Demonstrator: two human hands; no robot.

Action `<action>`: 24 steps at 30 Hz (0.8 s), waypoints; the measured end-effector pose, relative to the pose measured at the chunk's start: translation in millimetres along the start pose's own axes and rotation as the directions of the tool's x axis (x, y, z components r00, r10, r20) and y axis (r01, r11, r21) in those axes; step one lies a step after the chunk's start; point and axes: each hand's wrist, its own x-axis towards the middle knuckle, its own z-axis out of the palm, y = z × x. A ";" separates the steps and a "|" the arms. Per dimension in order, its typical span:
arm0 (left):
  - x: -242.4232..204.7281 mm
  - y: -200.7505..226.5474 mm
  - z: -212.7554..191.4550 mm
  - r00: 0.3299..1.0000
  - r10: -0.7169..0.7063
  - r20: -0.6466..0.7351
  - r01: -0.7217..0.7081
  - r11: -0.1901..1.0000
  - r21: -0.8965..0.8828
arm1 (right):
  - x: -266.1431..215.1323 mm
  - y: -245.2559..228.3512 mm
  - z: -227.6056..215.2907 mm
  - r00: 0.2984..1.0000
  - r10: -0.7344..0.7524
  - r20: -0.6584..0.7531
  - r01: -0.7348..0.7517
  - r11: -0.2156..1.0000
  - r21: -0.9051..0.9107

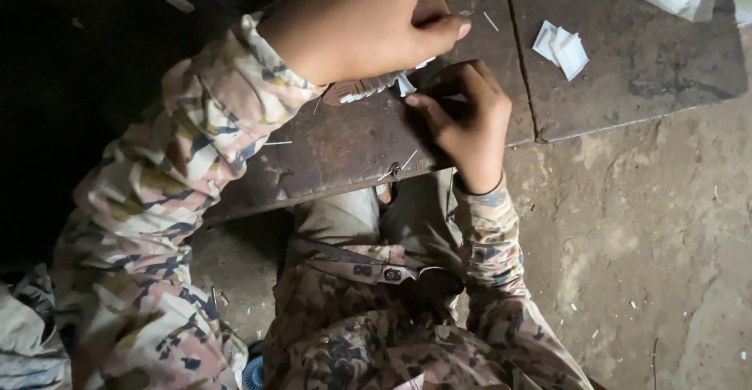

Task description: The person cuts small white rectangular pieces with scissors and inserts them into slots on a brown circular motor stator. The person repeats this process, filling the stator slots with the cut pieces.

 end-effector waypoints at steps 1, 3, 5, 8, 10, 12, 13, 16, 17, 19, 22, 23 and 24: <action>-0.8 0.2 -0.7 1.000 -0.008 0.011 0.008 1.000 -0.013 | -0.1 0.6 -1.1 1.000 0.005 0.012 -0.005 1.000 0.010; -0.6 -0.3 -2.0 0.999 0.043 0.004 -0.043 0.999 -0.011 | 1.0 1.0 -2.2 0.999 0.010 0.036 -0.011 1.000 0.025; 0.2 -0.9 -2.7 0.998 0.065 0.005 -0.065 0.998 -0.008 | 0.4 -0.5 -0.7 1.000 0.021 -0.023 -0.021 1.000 -0.009; 1.6 -0.8 -3.3 0.998 0.061 0.016 -0.061 0.998 -0.015 | -2.2 -5.2 4.9 0.997 -0.008 -0.077 0.003 0.997 -0.071; 2.2 -0.2 -3.2 0.997 0.082 0.009 -0.081 0.996 -0.036 | -3.5 -8.4 7.9 0.994 -0.031 -0.107 0.018 0.992 -0.122; 0.9 -0.1 -1.6 0.999 0.037 0.006 -0.036 0.999 -0.028 | -3.9 -10.0 9.9 0.989 -0.043 -0.140 0.018 0.984 -0.175; -0.3 -0.5 -0.3 1.000 0.014 0.004 -0.014 1.000 -0.024 | -3.6 -10.1 9.8 0.989 -0.046 -0.138 0.020 0.984 -0.180; -0.2 -2.9 3.6 0.999 -0.042 0.018 0.044 0.995 -0.091 | -2.8 -10.3 10.2 0.991 -0.053 -0.120 0.031 0.984 -0.178; -0.3 -3.5 4.9 1.000 -0.021 -0.013 0.020 0.999 -0.043 | -2.6 -10.3 10.0 0.993 -0.055 -0.108 0.035 0.984 -0.172; 1.8 -3.8 8.1 0.997 0.034 -0.071 -0.030 0.998 0.059 | -1.3 -10.2 9.4 0.993 -0.064 -0.097 0.048 0.986 -0.158; 6.6 2.8 20.5 0.952 0.025 -0.307 -0.031 0.999 -0.017 | -0.5 -10.4 9.7 0.993 -0.066 -0.099 0.051 0.988 -0.144; 7.7 3.7 22.2 0.933 0.076 -0.352 -0.074 0.997 0.019 | -0.2 -10.0 10.6 0.993 -0.056 -0.106 0.039 0.988 -0.150; 8.0 5.3 24.4 0.911 0.126 -0.392 -0.114 0.992 0.053 | -1.2 -9.6 11.0 0.993 -0.041 -0.112 0.023 0.987 -0.157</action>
